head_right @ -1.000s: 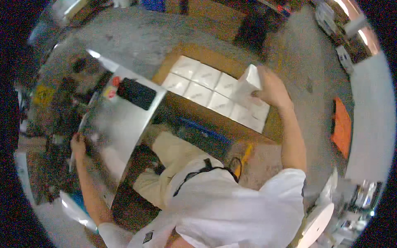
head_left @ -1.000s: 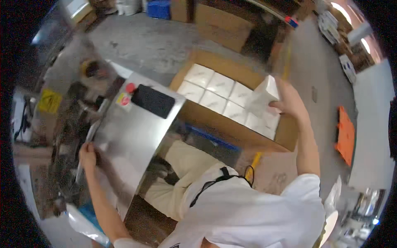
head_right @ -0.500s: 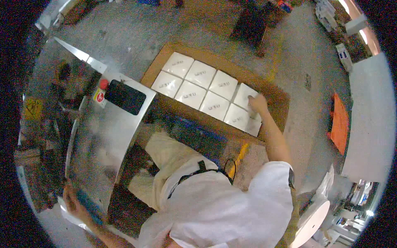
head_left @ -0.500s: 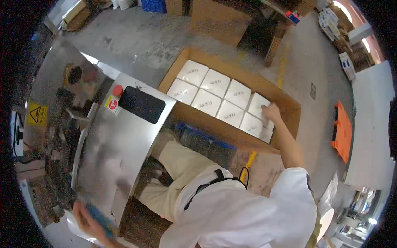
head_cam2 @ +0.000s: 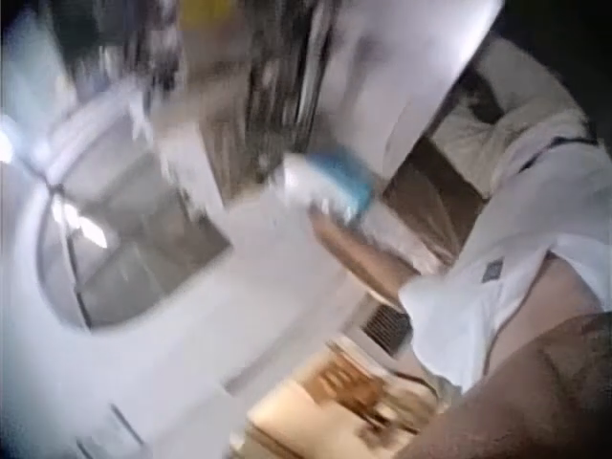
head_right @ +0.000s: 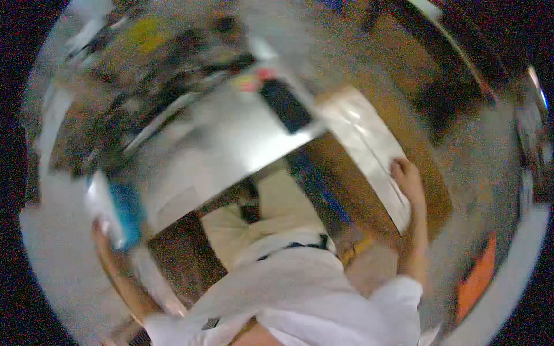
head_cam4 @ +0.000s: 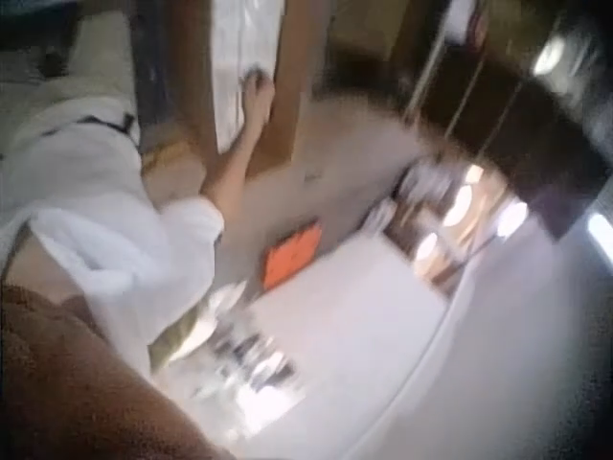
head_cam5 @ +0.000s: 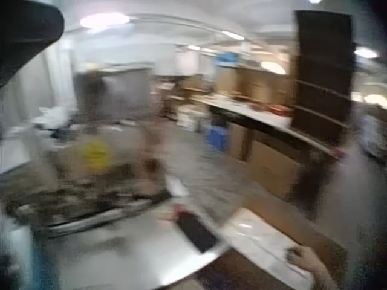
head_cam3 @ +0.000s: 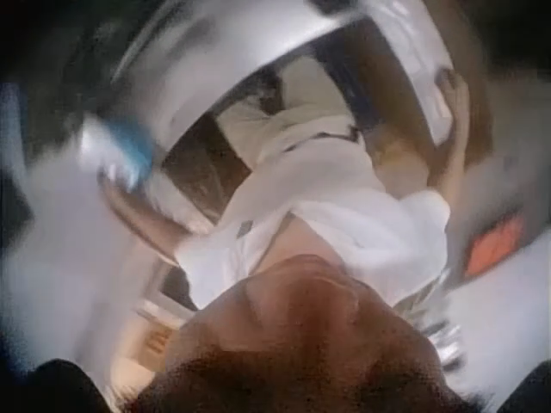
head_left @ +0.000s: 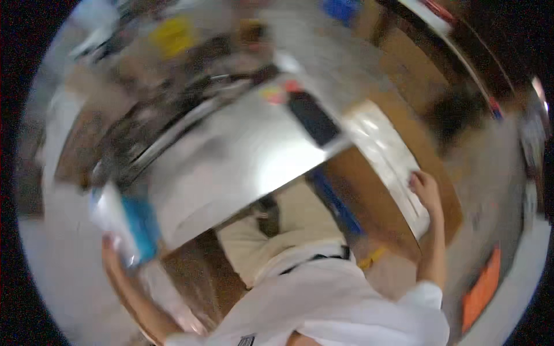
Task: Arranging paper packets on a conveyor and then heat-sealing them in plastic bags for boxing.
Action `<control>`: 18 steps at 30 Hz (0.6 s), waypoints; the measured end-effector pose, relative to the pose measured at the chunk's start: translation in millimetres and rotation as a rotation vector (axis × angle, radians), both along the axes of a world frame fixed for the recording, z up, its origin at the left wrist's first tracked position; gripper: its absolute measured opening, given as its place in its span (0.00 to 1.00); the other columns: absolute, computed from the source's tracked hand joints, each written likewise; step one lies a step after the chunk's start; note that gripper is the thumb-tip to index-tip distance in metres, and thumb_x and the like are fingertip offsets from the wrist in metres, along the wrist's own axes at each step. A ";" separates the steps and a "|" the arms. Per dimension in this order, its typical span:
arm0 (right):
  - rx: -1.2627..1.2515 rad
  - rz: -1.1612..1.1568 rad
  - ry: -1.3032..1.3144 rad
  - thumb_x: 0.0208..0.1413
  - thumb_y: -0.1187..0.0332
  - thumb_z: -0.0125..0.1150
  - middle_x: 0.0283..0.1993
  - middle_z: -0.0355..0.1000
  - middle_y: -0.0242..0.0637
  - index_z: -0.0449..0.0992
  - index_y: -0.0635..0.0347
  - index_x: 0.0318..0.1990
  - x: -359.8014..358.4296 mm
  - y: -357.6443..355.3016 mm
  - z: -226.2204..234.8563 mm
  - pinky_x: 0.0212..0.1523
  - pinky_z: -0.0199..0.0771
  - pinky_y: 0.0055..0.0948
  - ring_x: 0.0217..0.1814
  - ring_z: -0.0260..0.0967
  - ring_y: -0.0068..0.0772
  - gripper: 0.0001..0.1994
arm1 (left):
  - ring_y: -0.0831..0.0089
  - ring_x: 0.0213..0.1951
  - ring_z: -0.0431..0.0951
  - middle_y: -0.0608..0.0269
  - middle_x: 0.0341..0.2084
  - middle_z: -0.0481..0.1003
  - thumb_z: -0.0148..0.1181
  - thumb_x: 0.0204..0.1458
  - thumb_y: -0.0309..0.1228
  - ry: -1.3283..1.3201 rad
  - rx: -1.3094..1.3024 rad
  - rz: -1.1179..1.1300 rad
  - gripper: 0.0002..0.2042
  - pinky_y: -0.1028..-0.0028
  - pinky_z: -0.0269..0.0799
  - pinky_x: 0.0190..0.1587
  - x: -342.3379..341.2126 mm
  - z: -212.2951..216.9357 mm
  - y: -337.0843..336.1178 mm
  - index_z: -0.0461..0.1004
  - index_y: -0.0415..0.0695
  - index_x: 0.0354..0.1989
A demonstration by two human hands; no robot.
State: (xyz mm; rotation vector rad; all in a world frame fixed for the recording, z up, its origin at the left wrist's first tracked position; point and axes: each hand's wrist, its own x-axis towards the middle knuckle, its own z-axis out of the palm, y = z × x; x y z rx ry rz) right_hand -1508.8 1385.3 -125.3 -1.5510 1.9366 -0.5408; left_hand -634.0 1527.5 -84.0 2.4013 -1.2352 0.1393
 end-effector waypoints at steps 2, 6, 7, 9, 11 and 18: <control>-0.171 0.082 0.028 0.61 0.65 0.58 0.43 0.77 0.48 0.76 0.67 0.50 36.4 -11.3 15.1 0.47 0.73 0.31 0.44 0.75 0.36 0.16 | 0.48 0.50 0.75 0.37 0.49 0.72 0.61 0.53 0.50 -0.104 -0.015 0.244 0.34 0.57 0.71 0.52 79.0 6.2 1.5 0.64 0.38 0.62; -0.177 0.221 -0.142 0.62 0.67 0.58 0.40 0.76 0.42 0.73 0.70 0.54 82.3 -21.2 55.3 0.45 0.73 0.28 0.40 0.73 0.30 0.17 | 0.48 0.36 0.79 0.40 0.31 0.78 0.54 0.57 0.55 0.004 -0.433 0.267 0.28 0.56 0.71 0.42 78.6 -1.3 8.1 0.78 0.35 0.38; -0.111 0.242 -0.127 0.62 0.68 0.58 0.40 0.76 0.41 0.72 0.69 0.55 101.0 -19.8 73.5 0.44 0.74 0.27 0.39 0.73 0.29 0.17 | 0.48 0.36 0.78 0.39 0.31 0.78 0.53 0.60 0.42 0.138 -0.393 0.392 0.19 0.56 0.70 0.41 67.0 12.7 8.0 0.77 0.34 0.34; -0.122 0.184 -0.329 0.62 0.69 0.57 0.39 0.75 0.40 0.71 0.69 0.56 128.4 -15.5 82.0 0.44 0.73 0.25 0.40 0.73 0.27 0.18 | 0.44 0.37 0.77 0.43 0.33 0.78 0.52 0.60 0.39 -0.083 -0.328 0.369 0.16 0.57 0.71 0.42 44.3 35.4 18.7 0.78 0.37 0.36; -0.177 0.258 -0.305 0.62 0.71 0.57 0.40 0.75 0.39 0.71 0.70 0.56 155.7 -24.8 88.2 0.45 0.74 0.26 0.41 0.72 0.28 0.17 | 0.43 0.38 0.77 0.45 0.33 0.78 0.52 0.60 0.38 -0.118 -0.360 0.393 0.14 0.57 0.72 0.42 26.4 55.3 23.5 0.78 0.39 0.36; -0.321 0.594 -0.269 0.55 0.76 0.61 0.57 0.71 0.45 0.66 0.66 0.63 294.5 -36.4 158.2 0.58 0.69 0.31 0.59 0.69 0.36 0.26 | 0.52 0.39 0.79 0.49 0.38 0.79 0.52 0.61 0.35 0.011 -0.462 -0.026 0.12 0.62 0.74 0.42 -97.1 126.2 -1.5 0.79 0.44 0.46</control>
